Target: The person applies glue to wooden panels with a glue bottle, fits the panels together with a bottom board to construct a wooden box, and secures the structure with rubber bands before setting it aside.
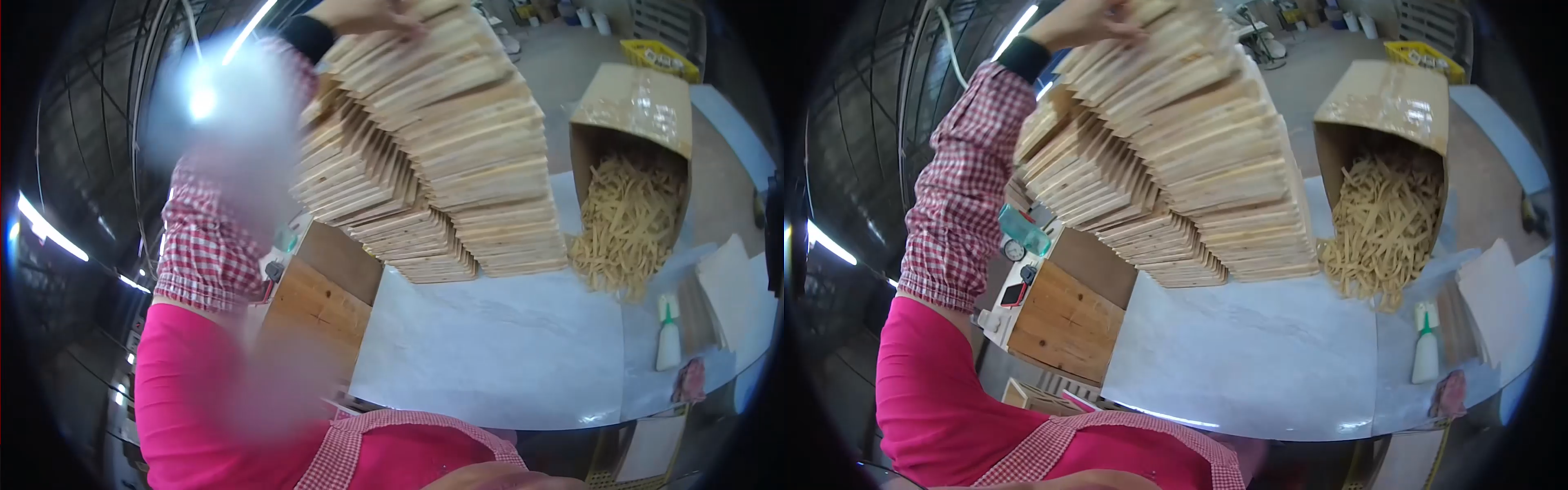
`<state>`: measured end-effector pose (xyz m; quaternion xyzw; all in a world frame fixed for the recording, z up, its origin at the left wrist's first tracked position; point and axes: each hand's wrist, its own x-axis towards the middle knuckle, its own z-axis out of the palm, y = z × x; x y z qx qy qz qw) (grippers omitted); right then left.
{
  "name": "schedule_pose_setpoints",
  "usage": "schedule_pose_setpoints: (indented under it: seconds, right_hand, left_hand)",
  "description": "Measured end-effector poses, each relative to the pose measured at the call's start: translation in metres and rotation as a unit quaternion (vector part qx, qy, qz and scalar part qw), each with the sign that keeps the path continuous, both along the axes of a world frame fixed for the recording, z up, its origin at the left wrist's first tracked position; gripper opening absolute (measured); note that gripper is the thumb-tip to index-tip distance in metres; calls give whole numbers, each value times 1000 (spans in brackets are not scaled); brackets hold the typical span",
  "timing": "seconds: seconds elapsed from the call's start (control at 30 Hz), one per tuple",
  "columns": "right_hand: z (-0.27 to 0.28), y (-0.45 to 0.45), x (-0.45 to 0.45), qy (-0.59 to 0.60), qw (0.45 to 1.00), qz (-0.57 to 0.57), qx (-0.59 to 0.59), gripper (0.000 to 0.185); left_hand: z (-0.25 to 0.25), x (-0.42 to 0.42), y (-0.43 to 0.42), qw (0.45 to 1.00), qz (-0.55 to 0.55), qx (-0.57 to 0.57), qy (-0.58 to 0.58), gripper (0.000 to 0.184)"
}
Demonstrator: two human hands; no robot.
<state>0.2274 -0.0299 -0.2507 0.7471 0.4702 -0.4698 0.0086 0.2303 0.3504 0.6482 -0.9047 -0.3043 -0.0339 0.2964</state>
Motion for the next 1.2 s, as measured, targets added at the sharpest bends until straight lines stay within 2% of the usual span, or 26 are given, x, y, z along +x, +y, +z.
schedule_pose_setpoints:
  seconds: [0.03,0.07,0.1,0.13,0.2,0.23,0.33,0.37,0.4,0.43,0.47,0.5,0.57,0.6,0.67,0.73,0.87,0.9,0.93,0.97,1.0,1.07,1.1,1.13,1.17,1.2]
  right_hand:
    - [-10,2,-1,6,1000,-3,1,28]
    - [-18,3,-2,11,1000,-7,3,28]
    - [-29,4,-3,19,1000,-12,5,28]
    - [-35,4,-4,23,1000,-13,5,28]
    - [-41,2,-4,28,999,-17,6,27]
    - [-42,0,-4,30,999,-18,5,27]
    - [-45,-12,-3,37,999,-21,2,26]
    - [-47,-20,-3,37,999,-21,-3,25]
    - [-50,-27,-4,40,999,-20,-3,25]
    - [-53,-39,-3,41,999,-20,-7,25]
    - [-56,-48,-1,43,999,-17,-9,25]
    - [-57,-55,0,42,999,-15,-10,24]
    - [-57,-72,2,43,999,-11,-10,24]
    - [-59,-81,5,42,999,-8,-8,23]
    - [-71,-104,13,38,999,5,2,23]
    - [-81,-136,30,29,999,27,19,22]
    - [-118,-202,83,-12,983,140,115,21]
    - [-107,-197,99,-56,958,164,228,15]
    - [-91,-189,112,-63,957,235,159,14]
    - [-73,-187,110,-105,947,213,214,13]
    - [-52,-183,111,-110,947,218,207,13]
    - [-12,-165,119,-77,979,165,87,17]
    - [-23,-167,123,-84,977,173,90,17]
    - [-44,-173,127,-75,985,126,96,20]
    - [-46,-168,131,-65,989,80,104,24]
    - [-47,-161,139,-72,987,92,112,24]
  left_hand:
    - [-8,1,-15,994,-11,-76,-74,45]
    - [-12,4,-29,989,13,-117,-91,42]
    - [0,-19,22,1000,8,-19,5,46]
    - [0,-15,17,1000,4,-17,10,46]
    - [-9,-15,-2,991,29,110,66,44]
    - [-14,-21,-8,991,28,109,66,44]
    - [-35,-47,-29,983,-117,96,-109,43]
    - [-42,-54,-37,962,-174,174,-121,41]
    - [-45,-60,-50,957,-144,219,-123,41]
    - [-48,-71,-40,926,-248,237,-158,43]
    - [-64,-56,-73,931,-153,288,-164,45]
    - [-27,-47,-12,794,-206,242,-518,43]
    - [17,-85,55,737,-290,47,-608,49]
    - [16,-104,75,727,-250,-32,-639,49]
    - [-17,-139,81,731,-131,-122,-659,48]
    - [-56,-172,75,712,-79,-160,-679,48]
    - [-128,-225,39,673,-51,-180,-716,47]
    - [-146,-232,24,663,-51,-179,-725,46]
    - [-161,-238,6,654,-54,-173,-735,46]
    - [-171,-242,-15,644,-65,-162,-745,46]
    - [-183,-243,-40,635,-74,-151,-754,46]
    - [-201,-244,-88,610,-99,-128,-775,45]
    - [-210,-244,-118,599,-109,-113,-786,45]
    - [-220,-242,-151,586,-117,-95,-796,45]
    - [-229,-243,-180,573,-122,-80,-807,45]
    - [-239,-244,-209,557,-124,-69,-818,45]
